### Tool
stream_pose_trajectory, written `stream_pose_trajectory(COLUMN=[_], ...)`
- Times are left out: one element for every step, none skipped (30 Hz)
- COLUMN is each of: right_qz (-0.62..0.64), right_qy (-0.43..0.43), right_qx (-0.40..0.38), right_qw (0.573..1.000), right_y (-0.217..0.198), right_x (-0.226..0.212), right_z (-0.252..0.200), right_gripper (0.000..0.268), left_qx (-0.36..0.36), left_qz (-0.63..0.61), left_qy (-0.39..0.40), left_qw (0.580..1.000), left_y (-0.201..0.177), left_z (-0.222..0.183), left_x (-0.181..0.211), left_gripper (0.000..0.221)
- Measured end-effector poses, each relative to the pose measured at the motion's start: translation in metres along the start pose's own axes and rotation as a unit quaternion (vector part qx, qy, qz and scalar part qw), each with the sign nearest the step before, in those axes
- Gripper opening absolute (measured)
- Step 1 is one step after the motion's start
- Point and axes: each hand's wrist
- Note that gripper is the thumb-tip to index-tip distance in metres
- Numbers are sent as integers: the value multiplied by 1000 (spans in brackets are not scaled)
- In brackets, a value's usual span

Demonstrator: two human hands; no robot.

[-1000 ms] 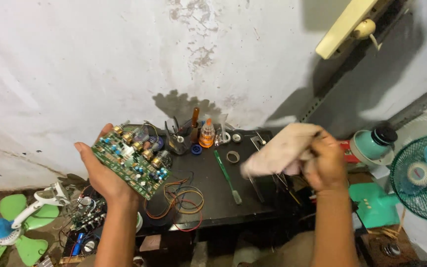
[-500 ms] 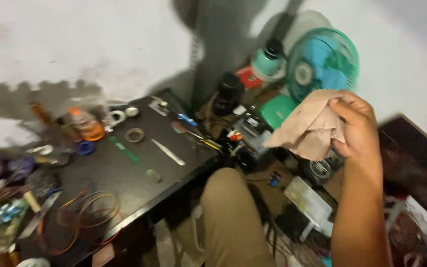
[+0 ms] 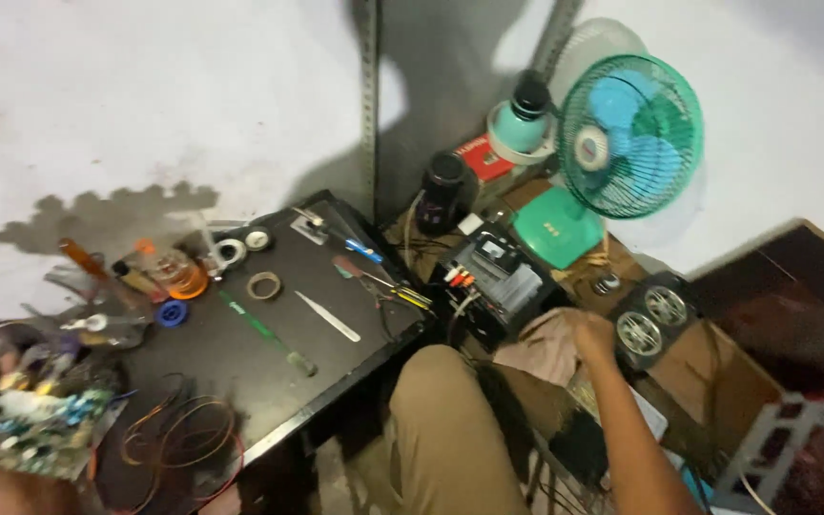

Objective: Inspecting and cleaning a circuit board using a cloth and a small tool on a workbench.

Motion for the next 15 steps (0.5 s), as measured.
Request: stream_pose_trajectory(right_qz=[0, -212, -406, -403, -426, -445, -447, -525, -598, -600, -616, -627, -631, -638, -644], right_qy=[-6, -167, -318, -333, -213, -90, -108, -157, -205, -222, -271, -315, -329, -311, -293], right_qx=[-8, -35, -57, -66, -108, -146, -153, -150, -142, -146, -223, -296, -299, -279, -257], right_qw=[1000, 962, 855, 850, 873, 879, 875, 823, 762, 754, 705, 647, 636, 647, 658], right_y=[10, 22, 35, 36, 37, 39, 45, 46, 48, 55, 62, 66, 46, 38, 37], right_x=[25, 46, 66, 56, 47, 37, 38, 39, 40, 57, 73, 88, 79, 71, 62], right_z=[17, 36, 56, 52, 47, 44, 41, 38, 37, 50, 64, 80, 81, 77, 71], right_gripper=[55, 31, 34, 34, 31, 37, 37, 52, 68, 68, 56, 45, 45, 48, 52], left_qx=[6, 14, 21, 32, 42, 53, 62, 69, 77, 90, 51, 11, 23, 2, -19], left_qz=[-4, -11, -17, -23, -29, -37, -44, -19, 5, -2, -21, -39, -45, -32, -19], left_qy=[9, 20, 31, 46, 62, 78, 94, 103, 111, 123, 115, 105, 117, 106, 95], left_qw=[1000, 1000, 999, 998, 997, 995, 993, 992, 991, 988, 992, 994, 992, 994, 995], left_y=[8, 15, 21, 23, 25, 25, 29, 32, 36, 29, 23, 19, 17, 15, 13], left_z=[-11, -20, -28, -32, -35, -39, -42, -45, -48, -42, -35, -28, -26, -24, -21], left_x=[-7, -12, -14, -10, -5, 3, 5, 6, 8, 8, 8, 7, 8, 7, 7], left_gripper=[70, 71, 71, 72, 73, 74, 74, 68, 64, 64, 59, 55, 55, 60, 64])
Point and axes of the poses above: each hand's wrist, its own z-axis towards the middle knuckle, its own y-axis out of the palm, x = y × z, and after that the axes turned 10 degrees about -z, right-handed
